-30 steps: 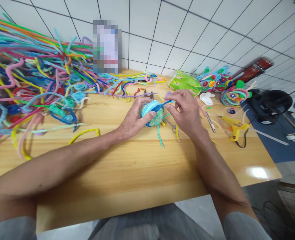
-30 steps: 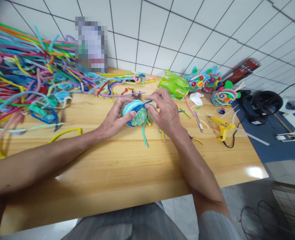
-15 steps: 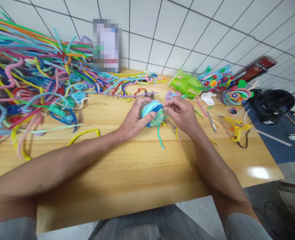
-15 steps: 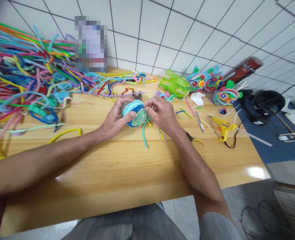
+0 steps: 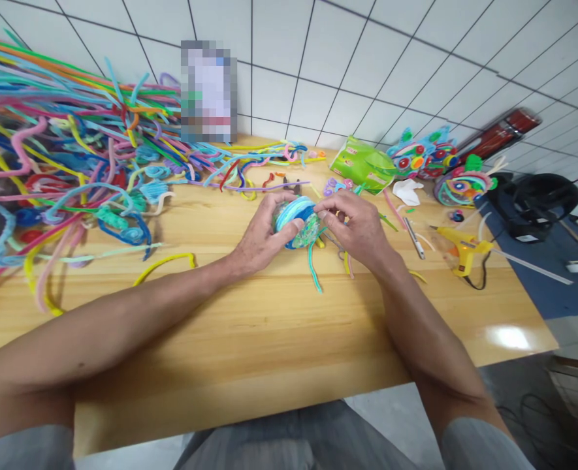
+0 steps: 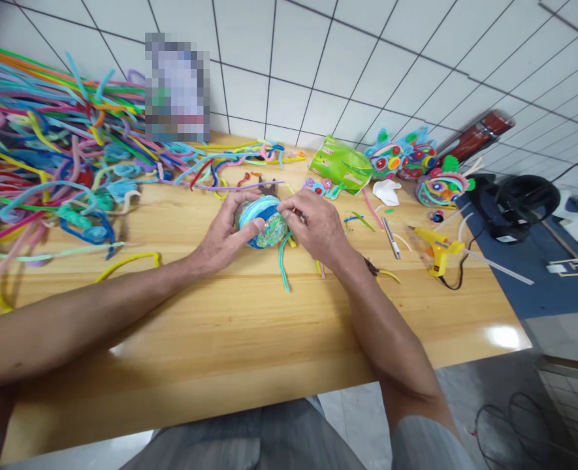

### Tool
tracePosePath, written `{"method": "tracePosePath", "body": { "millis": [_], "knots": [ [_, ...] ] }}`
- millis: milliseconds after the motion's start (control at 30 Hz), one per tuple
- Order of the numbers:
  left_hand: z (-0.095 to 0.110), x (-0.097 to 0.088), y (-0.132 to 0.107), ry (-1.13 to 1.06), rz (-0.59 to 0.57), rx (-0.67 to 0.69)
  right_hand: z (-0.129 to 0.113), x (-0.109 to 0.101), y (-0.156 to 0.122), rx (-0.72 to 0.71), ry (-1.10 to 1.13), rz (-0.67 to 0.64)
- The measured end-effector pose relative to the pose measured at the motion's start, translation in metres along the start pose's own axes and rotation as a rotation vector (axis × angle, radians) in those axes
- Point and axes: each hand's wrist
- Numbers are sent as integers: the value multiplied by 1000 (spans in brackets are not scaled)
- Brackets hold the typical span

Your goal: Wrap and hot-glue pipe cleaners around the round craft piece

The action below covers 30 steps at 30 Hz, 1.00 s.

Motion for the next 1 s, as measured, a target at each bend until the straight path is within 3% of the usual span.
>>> {"method": "tracePosePath", "body": {
  "millis": [300, 600, 1000],
  "knots": [
    [-5, 1, 2, 28, 13, 28, -11, -2, -10, -66, -128, -88],
    [-7, -2, 0, -7, -20, 16, -5, 33, -32, -60, -200, 37],
    [-9, -6, -1, 45, -40, 74, -2, 44, -40, -51, -153, 137]
  ]
}}
Point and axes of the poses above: each hand's wrist, its own y-axis towards the middle knuckle, its own x-axis out of the palm, z = x × y, and after that the axes turned 1 degree about z, right-handed
